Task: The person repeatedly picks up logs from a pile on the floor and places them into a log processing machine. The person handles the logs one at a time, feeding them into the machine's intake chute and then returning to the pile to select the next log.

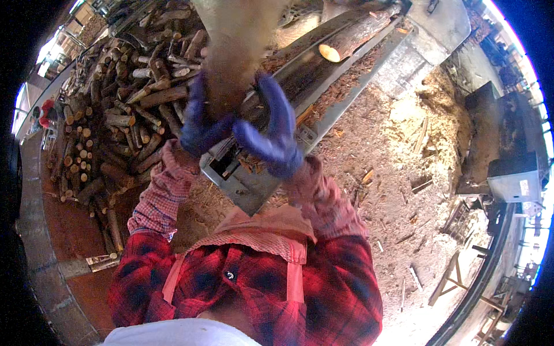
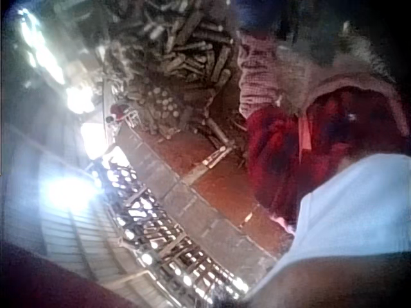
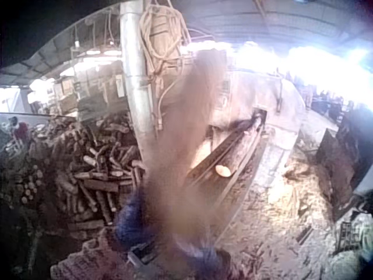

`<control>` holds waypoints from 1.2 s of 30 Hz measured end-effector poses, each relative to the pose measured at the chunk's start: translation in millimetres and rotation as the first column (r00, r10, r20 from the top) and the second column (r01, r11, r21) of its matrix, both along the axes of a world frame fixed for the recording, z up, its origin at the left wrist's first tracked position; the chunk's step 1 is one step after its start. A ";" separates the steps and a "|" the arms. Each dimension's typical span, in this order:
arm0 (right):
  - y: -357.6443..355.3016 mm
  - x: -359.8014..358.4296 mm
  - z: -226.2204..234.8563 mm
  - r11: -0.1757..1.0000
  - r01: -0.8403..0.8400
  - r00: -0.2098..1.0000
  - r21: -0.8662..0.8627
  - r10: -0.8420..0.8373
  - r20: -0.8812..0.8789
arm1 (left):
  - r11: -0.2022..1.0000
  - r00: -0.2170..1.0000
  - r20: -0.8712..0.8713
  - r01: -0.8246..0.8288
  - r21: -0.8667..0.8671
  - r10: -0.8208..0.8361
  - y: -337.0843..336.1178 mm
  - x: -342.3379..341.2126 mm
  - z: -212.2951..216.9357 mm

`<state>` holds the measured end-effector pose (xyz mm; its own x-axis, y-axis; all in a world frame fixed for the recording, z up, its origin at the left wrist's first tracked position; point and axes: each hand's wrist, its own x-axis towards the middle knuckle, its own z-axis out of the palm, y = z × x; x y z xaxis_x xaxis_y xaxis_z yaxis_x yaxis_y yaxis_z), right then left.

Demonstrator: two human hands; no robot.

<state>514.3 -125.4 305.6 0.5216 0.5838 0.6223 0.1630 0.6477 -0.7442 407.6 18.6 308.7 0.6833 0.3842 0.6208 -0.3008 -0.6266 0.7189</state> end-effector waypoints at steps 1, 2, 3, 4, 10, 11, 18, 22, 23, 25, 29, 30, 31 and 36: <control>-14.1 -2.4 -25.6 0.993 -0.010 0.999 -0.117 0.006 -0.031 | 0.989 0.998 -0.066 -0.009 0.145 0.018 7.7 9.2 -24.2; -28.2 1.6 -48.3 0.978 -0.036 0.998 -0.206 0.026 -0.051 | 0.956 0.925 -0.337 -0.076 0.284 0.174 15.0 13.4 -55.6; -40.3 2.0 -60.9 0.953 -0.068 0.996 -0.296 0.048 -0.072 | 0.900 0.757 -0.554 -0.100 0.424 0.346 21.8 14.9 -91.1; -43.6 -10.4 -67.2 0.956 -0.074 0.994 -0.285 0.047 -0.102 | 0.909 0.482 -0.778 -0.105 0.404 0.402 34.8 20.4 -138.5; -22.8 -25.3 -69.1 0.959 -0.110 0.990 -0.260 0.083 -0.114 | 0.940 0.786 -0.585 0.017 0.342 0.198 59.8 44.4 -107.9; -10.3 -26.5 -58.2 0.938 -0.293 0.954 -0.185 0.300 0.008 | 0.939 0.714 -0.633 -0.103 0.328 0.300 55.1 45.3 -121.1; -5.0 -100.7 -60.5 0.798 -0.497 0.865 -0.339 0.487 -0.122 | 0.850 0.836 -0.200 -0.457 0.262 0.511 4.1 -48.6 -135.0; 9.5 -182.6 -70.8 0.660 -0.689 0.722 -0.299 0.662 -0.200 | 0.496 0.429 -0.341 -0.857 0.139 0.836 -20.3 -250.2 -183.8; 21.3 -198.9 -73.5 0.600 -0.741 0.668 -0.302 0.703 -0.242 | 0.505 0.498 -0.409 -0.857 -0.098 0.765 -34.1 -291.4 -181.5; 35.1 -243.5 -75.9 0.487 -0.813 0.577 -0.319 0.750 -0.325 | 0.348 0.141 -0.826 -0.935 0.070 0.545 -71.8 -380.9 -239.0; 78.4 -313.1 -91.8 0.340 -0.889 0.431 -0.306 0.846 -0.313 | 0.565 0.058 -0.993 -0.818 -0.106 -0.102 -139.5 -493.1 -367.1; 82.2 -335.0 -90.4 0.279 -0.908 0.378 -0.312 0.868 -0.323 | 0.662 0.196 -0.979 -0.741 -0.113 0.052 -177.7 -524.9 -407.5; 96.3 -334.9 -90.9 0.360 -0.842 0.482 -0.402 0.836 -0.261 | 0.495 0.235 -0.956 -0.819 -0.291 -0.173 -151.1 -490.2 -374.4; 185.6 -288.0 -107.0 0.744 -0.354 0.708 -0.567 0.609 0.357 | 0.533 0.534 -0.843 -0.696 -0.480 -0.062 -104.1 -469.4 -403.8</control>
